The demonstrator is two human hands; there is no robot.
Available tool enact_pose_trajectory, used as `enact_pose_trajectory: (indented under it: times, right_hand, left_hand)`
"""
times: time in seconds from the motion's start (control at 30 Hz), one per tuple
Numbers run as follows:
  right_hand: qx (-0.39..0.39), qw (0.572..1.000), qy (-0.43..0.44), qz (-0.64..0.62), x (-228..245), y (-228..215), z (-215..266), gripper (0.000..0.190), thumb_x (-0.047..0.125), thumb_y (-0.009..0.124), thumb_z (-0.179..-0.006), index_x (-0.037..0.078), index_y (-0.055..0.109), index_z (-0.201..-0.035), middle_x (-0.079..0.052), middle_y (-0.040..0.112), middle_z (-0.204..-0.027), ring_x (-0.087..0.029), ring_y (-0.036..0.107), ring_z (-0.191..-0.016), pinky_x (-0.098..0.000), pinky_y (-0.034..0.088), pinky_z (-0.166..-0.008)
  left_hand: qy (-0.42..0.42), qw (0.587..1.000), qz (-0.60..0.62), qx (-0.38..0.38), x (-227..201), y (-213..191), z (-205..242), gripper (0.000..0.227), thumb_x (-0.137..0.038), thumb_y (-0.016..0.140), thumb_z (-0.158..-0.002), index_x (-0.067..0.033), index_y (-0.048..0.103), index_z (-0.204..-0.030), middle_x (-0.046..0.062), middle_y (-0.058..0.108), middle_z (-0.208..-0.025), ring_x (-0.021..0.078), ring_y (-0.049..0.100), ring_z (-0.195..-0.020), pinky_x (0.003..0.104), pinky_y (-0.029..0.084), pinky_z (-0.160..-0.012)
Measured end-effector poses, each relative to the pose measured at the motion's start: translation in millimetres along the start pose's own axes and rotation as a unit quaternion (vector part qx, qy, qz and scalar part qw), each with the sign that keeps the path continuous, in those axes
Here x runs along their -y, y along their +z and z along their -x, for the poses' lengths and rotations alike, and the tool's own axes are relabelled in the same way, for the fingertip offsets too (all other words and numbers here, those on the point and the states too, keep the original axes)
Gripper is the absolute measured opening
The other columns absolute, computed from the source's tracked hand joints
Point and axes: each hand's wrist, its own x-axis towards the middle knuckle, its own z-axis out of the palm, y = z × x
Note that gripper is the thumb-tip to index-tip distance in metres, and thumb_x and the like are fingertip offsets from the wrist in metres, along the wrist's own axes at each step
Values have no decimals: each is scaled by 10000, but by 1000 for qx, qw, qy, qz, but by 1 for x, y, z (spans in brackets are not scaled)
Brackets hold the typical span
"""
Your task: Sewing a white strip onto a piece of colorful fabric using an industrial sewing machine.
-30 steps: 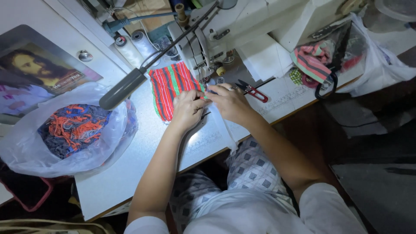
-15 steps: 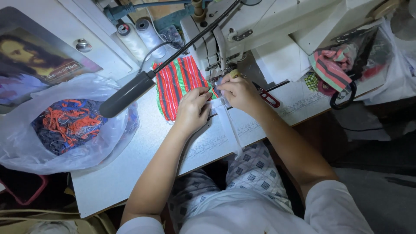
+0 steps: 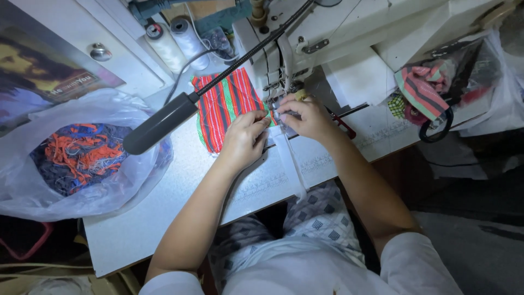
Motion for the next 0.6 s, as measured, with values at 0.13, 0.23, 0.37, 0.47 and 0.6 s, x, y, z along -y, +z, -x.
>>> enact_pose_trajectory:
  times: [0.13,0.23,0.37,0.47,0.6]
  right_hand:
    - [-36,996,-32,74,7,4,-4,83,239,794,-797,244,772,-876,31,734,-1003,-212,730,-917,-359,568,-829]
    - [-49,988,-17,143,15,11,-4,112,289,788,-758,276,717,-844,63,709,-965,-203,722,-849,-382,563,-771]
    - [-88,983,-15,163,4,21,-5,112,246,758,-788,289,653,-787,86,665,-843,-218,712,-756,-360,572,-721]
    - [-103,987,-26,116,14,7,-9,26,160,713,-851,180,728,-860,-41,725,-791,-286,743,-780,-379,589,-725]
    - [-102,983,-43,150,37,0,-16,77,129,742,-808,162,745,-878,-42,718,-749,-284,731,-711,-412,587,-685]
  left_hand:
    - [1,1000,3,1,-3,-5,-2,278,-154,768,-829,-153,775,-1107,42,704,-1191,302,691,-1069,417,546,-873]
    - [2,1000,4,-2,0,-1,-1,273,-162,769,-833,-177,780,-1105,36,702,-1188,302,694,-1060,417,550,-865]
    - [11,1000,-8,-10,3,3,1,249,-183,764,-847,-213,793,-1093,33,703,-1182,302,697,-1049,416,549,-855]
    - [6,1000,-12,-9,6,10,4,235,-175,765,-843,-195,793,-1076,40,705,-1169,305,697,-1043,420,548,-854]
    - [5,999,-28,-14,0,13,4,151,-215,754,-892,-208,798,-1036,28,703,-1174,293,697,-1038,402,548,-843]
